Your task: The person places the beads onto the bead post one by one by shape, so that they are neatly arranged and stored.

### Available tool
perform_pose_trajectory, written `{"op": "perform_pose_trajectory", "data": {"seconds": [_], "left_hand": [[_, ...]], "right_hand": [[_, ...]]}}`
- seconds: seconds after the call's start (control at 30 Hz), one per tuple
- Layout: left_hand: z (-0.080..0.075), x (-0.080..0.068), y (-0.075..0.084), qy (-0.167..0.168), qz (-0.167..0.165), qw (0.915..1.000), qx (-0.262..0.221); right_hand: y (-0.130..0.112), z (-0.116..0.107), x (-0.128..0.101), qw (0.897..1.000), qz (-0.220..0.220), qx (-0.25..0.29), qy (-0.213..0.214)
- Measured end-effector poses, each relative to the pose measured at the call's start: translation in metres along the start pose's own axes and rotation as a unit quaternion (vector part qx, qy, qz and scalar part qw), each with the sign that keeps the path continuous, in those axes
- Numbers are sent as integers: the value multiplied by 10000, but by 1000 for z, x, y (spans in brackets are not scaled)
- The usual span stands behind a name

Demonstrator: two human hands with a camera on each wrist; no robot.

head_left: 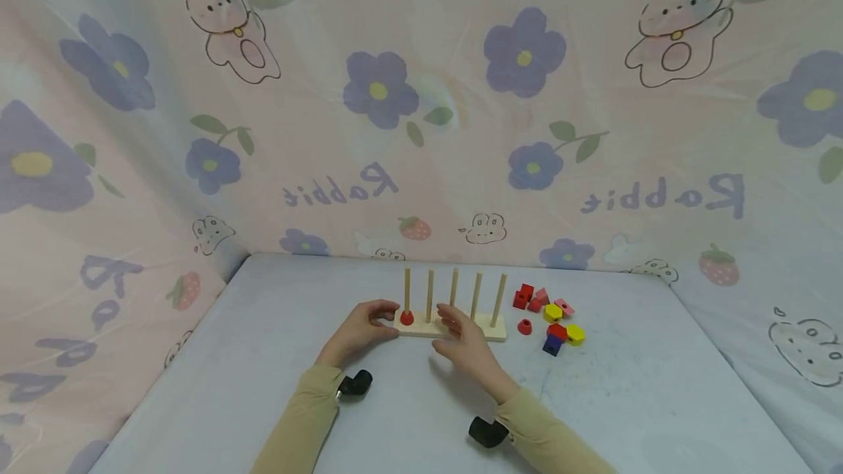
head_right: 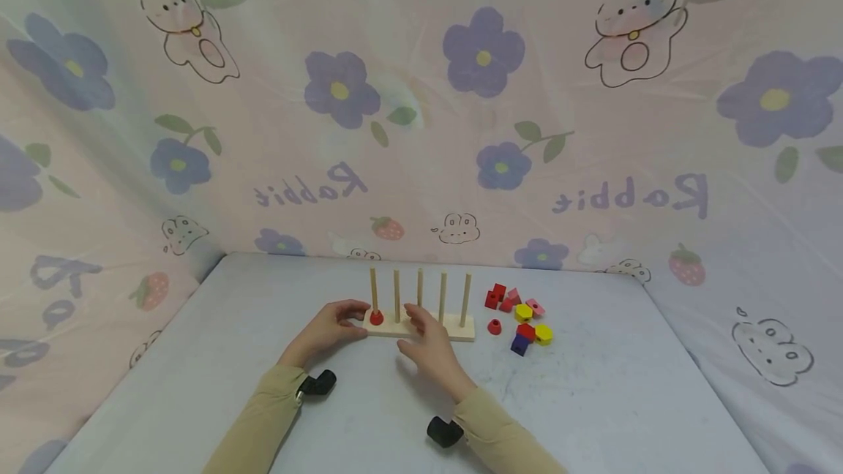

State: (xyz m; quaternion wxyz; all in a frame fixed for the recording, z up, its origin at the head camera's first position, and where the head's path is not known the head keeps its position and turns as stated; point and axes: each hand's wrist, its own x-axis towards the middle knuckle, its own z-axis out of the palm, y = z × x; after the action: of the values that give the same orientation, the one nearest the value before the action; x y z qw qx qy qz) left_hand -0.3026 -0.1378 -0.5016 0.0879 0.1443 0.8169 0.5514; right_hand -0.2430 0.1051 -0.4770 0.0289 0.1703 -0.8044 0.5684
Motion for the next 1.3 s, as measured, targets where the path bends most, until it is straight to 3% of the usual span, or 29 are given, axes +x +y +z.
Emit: {"op": "perform_pose_trajectory", "data": {"seconds": [0.27, 0.43, 0.7, 1.0, 1.3], "left_hand": [[3, -1, 3, 45, 56, 10000, 42], [2, -1, 2, 127, 155, 9998, 64], [1, 0, 1, 142, 109, 9995, 241], [4, 1, -1, 106, 166, 9997, 170], [2, 0, 0, 140, 177, 9996, 185]], "right_hand": [[10, -49, -35, 9965, 282, -685, 381], [21, -87, -42, 9901, 414, -1096, 775], [39, -136, -32, 9808, -131, -1853, 592], [58, -147, -24, 9708, -165, -2383, 233], [63, -153, -13, 9617, -124, -2739, -47]]}}
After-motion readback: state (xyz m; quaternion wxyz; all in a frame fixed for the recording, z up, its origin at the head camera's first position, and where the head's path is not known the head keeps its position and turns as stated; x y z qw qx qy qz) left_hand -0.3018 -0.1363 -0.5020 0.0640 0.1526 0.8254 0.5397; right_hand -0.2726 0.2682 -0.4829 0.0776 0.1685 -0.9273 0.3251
